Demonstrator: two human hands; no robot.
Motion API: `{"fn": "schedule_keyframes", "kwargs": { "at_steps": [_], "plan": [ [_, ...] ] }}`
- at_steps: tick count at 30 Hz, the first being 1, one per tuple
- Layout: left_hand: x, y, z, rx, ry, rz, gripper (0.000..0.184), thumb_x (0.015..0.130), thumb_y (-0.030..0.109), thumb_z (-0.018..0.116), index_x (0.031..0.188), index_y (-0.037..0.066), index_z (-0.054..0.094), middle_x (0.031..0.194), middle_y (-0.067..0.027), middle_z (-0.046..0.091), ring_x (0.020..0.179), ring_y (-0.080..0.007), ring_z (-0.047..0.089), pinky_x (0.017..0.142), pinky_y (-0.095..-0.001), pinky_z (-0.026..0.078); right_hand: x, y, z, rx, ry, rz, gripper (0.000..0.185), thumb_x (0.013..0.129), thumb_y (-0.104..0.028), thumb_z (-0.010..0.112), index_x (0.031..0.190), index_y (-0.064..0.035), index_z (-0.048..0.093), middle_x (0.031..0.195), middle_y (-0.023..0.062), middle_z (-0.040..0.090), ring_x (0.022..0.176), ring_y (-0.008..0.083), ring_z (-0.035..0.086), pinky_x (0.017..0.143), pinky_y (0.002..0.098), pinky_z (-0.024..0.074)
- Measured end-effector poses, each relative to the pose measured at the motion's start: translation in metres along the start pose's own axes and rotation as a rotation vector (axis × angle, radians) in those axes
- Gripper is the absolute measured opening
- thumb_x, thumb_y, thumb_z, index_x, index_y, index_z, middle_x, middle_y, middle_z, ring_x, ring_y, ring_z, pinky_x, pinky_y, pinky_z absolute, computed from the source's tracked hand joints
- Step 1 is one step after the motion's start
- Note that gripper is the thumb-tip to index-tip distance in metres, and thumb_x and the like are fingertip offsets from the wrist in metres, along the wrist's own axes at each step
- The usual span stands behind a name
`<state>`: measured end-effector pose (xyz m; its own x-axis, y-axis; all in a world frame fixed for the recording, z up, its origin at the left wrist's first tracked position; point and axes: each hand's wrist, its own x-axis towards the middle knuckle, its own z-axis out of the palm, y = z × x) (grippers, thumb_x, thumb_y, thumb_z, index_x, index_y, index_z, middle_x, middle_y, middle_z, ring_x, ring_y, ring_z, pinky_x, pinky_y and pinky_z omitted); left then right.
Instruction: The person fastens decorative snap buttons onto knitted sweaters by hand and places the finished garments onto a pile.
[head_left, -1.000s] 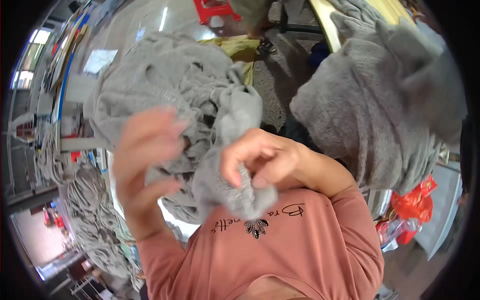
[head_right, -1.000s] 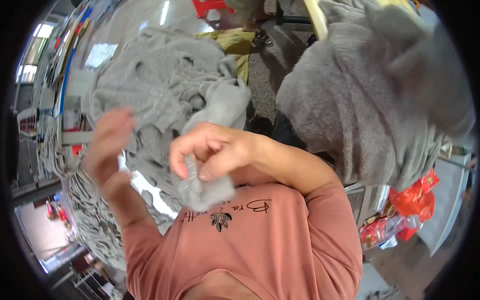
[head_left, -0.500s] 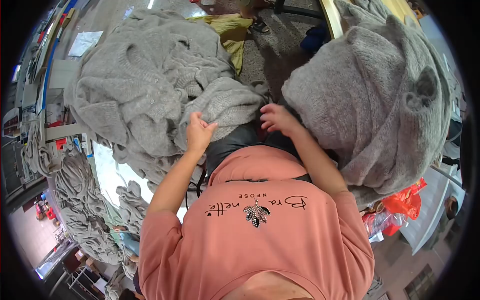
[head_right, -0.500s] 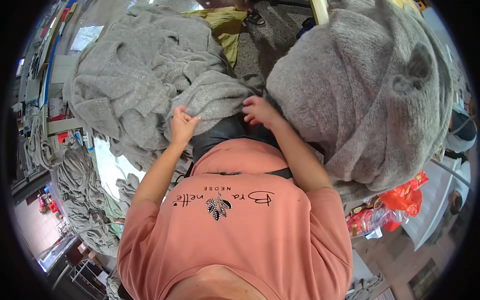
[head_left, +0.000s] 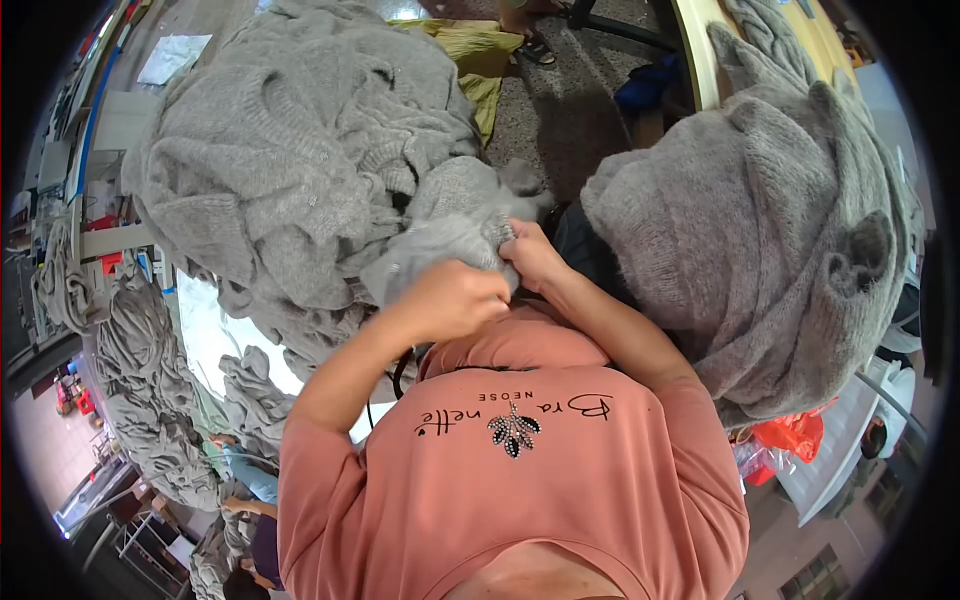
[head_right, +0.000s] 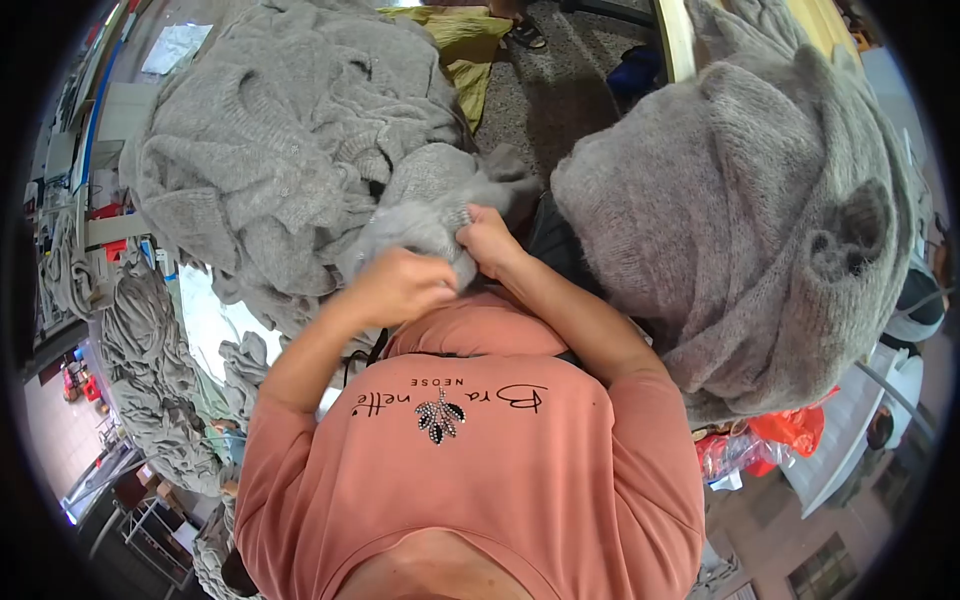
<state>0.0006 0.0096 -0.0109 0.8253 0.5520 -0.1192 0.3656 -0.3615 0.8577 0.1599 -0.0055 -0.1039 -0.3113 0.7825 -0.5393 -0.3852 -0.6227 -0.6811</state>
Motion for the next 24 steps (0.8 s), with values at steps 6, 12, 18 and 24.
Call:
{"fn": "schedule_keyframes", "kwargs": {
  "at_steps": [6,12,18,24],
  "plan": [
    [0.028,-0.040,-0.075,0.769,0.319,0.015,0.047,0.063,-0.005,0.057,0.108,0.009,0.054,0.111,-0.0154,0.053,0.100,-0.0313,0.052,0.084,-0.0376,0.042,-0.085,-0.085,0.060,-0.364,-0.979,-0.386,0.018,0.062,-0.002,0.050,0.057,-0.0029,0.032,0.053,0.0060,0.029,0.047,0.0194,0.037,0.047,0.0329,0.0307],
    [0.079,-0.081,0.018,0.148,0.079,0.106,0.041,0.066,-0.005,0.046,0.101,0.011,0.058,0.107,-0.0176,0.052,0.100,-0.0322,0.049,0.086,-0.0365,0.039,-0.121,-0.109,0.047,-0.313,-1.378,-0.759,0.011,0.068,-0.003,0.048,0.061,-0.0005,0.039,0.058,0.0097,0.038,0.056,0.0255,0.046,0.049,0.0381,0.0350],
    [-0.025,-0.028,-0.129,0.034,1.006,-0.529,0.017,0.075,0.010,0.047,0.085,-0.001,0.055,0.079,-0.0179,0.055,0.073,-0.0290,0.055,0.068,-0.0376,0.046,-0.179,-0.131,0.033,0.410,-0.311,-0.575,0.024,0.071,-0.013,0.052,0.087,0.0055,0.051,0.084,0.0165,0.056,0.076,0.0271,0.057,0.065,0.0375,0.0462],
    [-0.251,0.106,-0.221,-0.489,1.161,0.424,0.019,0.069,0.023,0.055,0.076,0.006,0.053,0.080,-0.0145,0.054,0.075,-0.0255,0.053,0.063,-0.0371,0.042,-0.133,-0.129,0.020,0.580,-0.148,-0.440,0.037,0.077,-0.012,0.052,0.108,0.0088,0.047,0.103,0.0200,0.056,0.091,0.0264,0.058,0.082,0.0354,0.0461]
  ]
}}
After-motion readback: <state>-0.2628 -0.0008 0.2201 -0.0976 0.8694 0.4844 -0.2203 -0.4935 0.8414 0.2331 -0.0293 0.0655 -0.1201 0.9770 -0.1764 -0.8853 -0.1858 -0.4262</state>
